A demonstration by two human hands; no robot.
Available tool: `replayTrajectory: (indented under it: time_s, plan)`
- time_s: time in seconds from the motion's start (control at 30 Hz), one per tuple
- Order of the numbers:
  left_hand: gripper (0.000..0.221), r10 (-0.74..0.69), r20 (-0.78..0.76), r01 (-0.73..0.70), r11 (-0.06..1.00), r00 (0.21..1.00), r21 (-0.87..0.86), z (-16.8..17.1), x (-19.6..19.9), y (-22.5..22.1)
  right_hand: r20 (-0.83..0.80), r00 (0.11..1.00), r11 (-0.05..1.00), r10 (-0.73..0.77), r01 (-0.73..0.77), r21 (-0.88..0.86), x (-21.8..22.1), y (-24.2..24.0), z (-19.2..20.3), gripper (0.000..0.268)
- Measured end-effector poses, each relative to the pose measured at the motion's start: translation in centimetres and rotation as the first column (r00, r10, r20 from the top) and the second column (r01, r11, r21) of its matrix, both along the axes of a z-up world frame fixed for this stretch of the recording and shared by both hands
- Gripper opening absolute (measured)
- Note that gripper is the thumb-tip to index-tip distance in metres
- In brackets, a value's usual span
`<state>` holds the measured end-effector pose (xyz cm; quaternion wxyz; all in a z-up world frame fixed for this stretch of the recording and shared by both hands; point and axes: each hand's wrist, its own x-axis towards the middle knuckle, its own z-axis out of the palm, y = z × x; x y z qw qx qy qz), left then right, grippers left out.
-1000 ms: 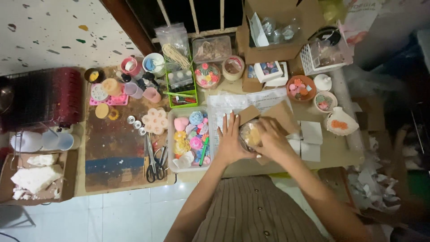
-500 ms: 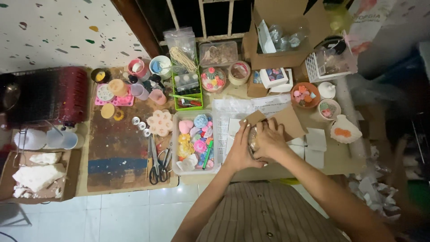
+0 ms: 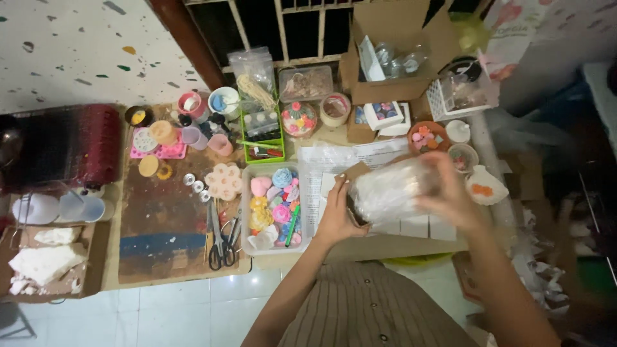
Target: Cutting cardboard box templates and preparing bubble wrap for packaging candle studio products.
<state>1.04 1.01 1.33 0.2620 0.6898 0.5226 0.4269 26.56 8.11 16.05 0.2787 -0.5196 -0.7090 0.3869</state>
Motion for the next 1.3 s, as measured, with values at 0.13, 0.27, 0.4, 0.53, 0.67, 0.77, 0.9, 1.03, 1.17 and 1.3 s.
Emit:
replayTrajectory:
  time_s: [0.13, 0.27, 0.4, 0.53, 0.67, 0.77, 0.9, 1.03, 1.17, 1.3]
  plan:
    - [0.132, 0.093, 0.036, -0.092, 0.995, 0.995, -0.029, -1.6, 1.3, 0.7, -0.879, 0.414, 0.928, -0.236, -0.173, -0.331, 7.6, 0.7, -4.4, 0.074]
    - [0.127, 0.172, 0.105, -0.184, 0.977, 0.980, 0.113, -1.5, 2.7, 5.9, -0.266, 0.934, 0.740, 0.238, 0.003, 0.673, 12.1, 0.4, -11.2, 0.045]
    - [0.115, 0.203, 0.128, -0.218, 0.969, 0.971, 0.114, -2.5, 3.6, 11.5, -0.921, 0.077, 0.924, -0.381, 0.047, -0.378, 11.0, -2.0, -7.3, 0.064]
    - [0.099, 0.134, 0.025, -0.137, 0.979, 0.991, 0.150, -3.8, 5.4, 15.1, -0.900, -0.012, 0.881, -0.436, 0.199, -0.429, 12.4, -3.4, -5.9, 0.074]
    - [0.094, 0.150, -0.033, -0.144, 0.980, 0.988, 0.135, -4.5, 6.2, 17.2, -0.878, 0.022, 0.853, -0.478, 0.247, -0.459, 14.7, -4.5, -8.6, 0.072]
    - [0.088, 0.135, -0.036, -0.128, 0.979, 0.990, 0.160, -4.6, 6.5, 17.7, -0.827, 0.211, 0.839, -0.522, 0.302, -0.452, 14.0, -4.5, -8.3, 0.072]
    - [0.080, 0.248, -0.224, -0.238, 0.969, 0.943, 0.071, -5.7, 6.8, 16.4, -0.823, 0.340, 0.867, -0.455, 0.379, -0.323, 11.1, -3.9, -6.2, 0.073]
    - [0.056, 0.245, -0.397, -0.309, 0.945, 0.885, -0.105, -8.8, 7.0, 15.0, -0.781, 0.396, 0.850, -0.483, 0.427, -0.309, 9.5, -3.0, -6.8, 0.073]
    - [0.057, 0.197, -0.394, -0.292, 0.936, 0.898, -0.196, -10.6, 6.0, 14.2, -0.761, 0.505, 0.892, -0.407, 0.398, -0.214, 7.7, -3.7, -5.4, 0.066]
    - [0.059, 0.249, 0.081, -0.210, 0.921, 0.965, -0.327, -3.0, 4.4, 9.4, -0.749, 0.551, 0.907, -0.369, 0.389, -0.160, 6.1, -3.7, -4.6, 0.070]
